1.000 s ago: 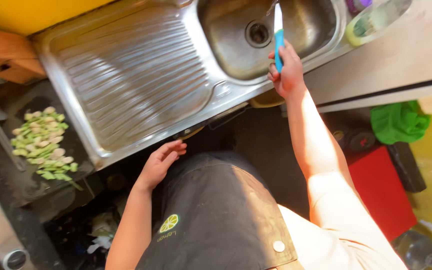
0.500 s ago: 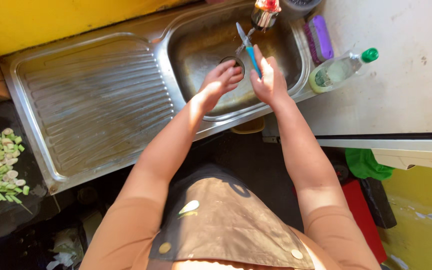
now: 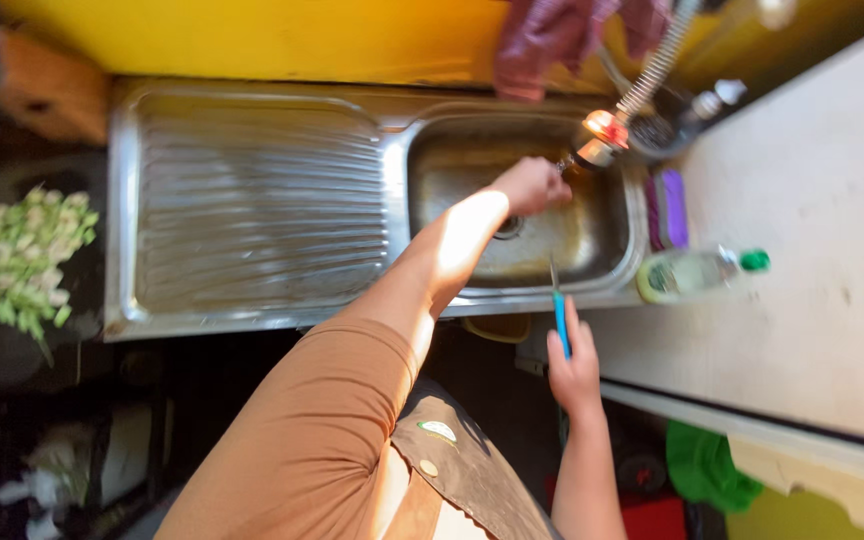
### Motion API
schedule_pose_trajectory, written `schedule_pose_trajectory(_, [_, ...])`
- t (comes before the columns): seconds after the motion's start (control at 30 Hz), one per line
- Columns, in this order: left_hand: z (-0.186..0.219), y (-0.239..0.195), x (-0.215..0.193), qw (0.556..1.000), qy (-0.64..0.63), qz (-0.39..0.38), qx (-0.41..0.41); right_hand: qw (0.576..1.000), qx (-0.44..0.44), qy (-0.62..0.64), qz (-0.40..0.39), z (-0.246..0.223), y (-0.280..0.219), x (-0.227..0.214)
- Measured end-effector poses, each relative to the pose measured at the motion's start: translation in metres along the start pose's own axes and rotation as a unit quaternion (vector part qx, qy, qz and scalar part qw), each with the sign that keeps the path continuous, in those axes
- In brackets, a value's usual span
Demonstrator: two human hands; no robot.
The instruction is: The person chops green vegetables on a cutting board using a knife, then transfers the chopped pieces into a metal container. The person also handles stacks of disposable cups and lids, placing them on the counter.
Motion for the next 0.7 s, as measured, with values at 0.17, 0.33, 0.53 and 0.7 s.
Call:
schedule_pose_trajectory(0.17, [-0.008, -0.113, -0.035, 0.95, 0.272, -0.134, -0.07, 0.942, 0.236, 0.212, -0.11, 0.048, -0.071, 0.038])
schedule_pose_trajectory(0.33, [-0.024, -0.225, -0.067, 0.977, 0.197, -0.057, -0.056, 0.954, 0.122, 0.177, -0.209, 0.022, -0.053, 0.07])
schedule_pose_trajectory(0.53, [-0.05, -0.372, -0.145, 0.98, 0.164, -0.027, -0.111, 0.952, -0.173, 0.13, -0.216, -0.161, 0.02, 0.135])
schedule_pose_trajectory(0.7, [-0.032, -0.506, -0.223, 0.993, 0.049, 0.072, -0.078, 0.953, -0.122, 0.19, -0.203, -0.315, 0.042, 0.208])
Point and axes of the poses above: each hand's wrist, its own y-axis towards the middle knuckle, its own x-axis out of the palm, z = x × y, the point moved 3 cm from there along y, towards the middle knuckle, and after that the axes turned 10 degrees about -y, right-handed, at the moved point
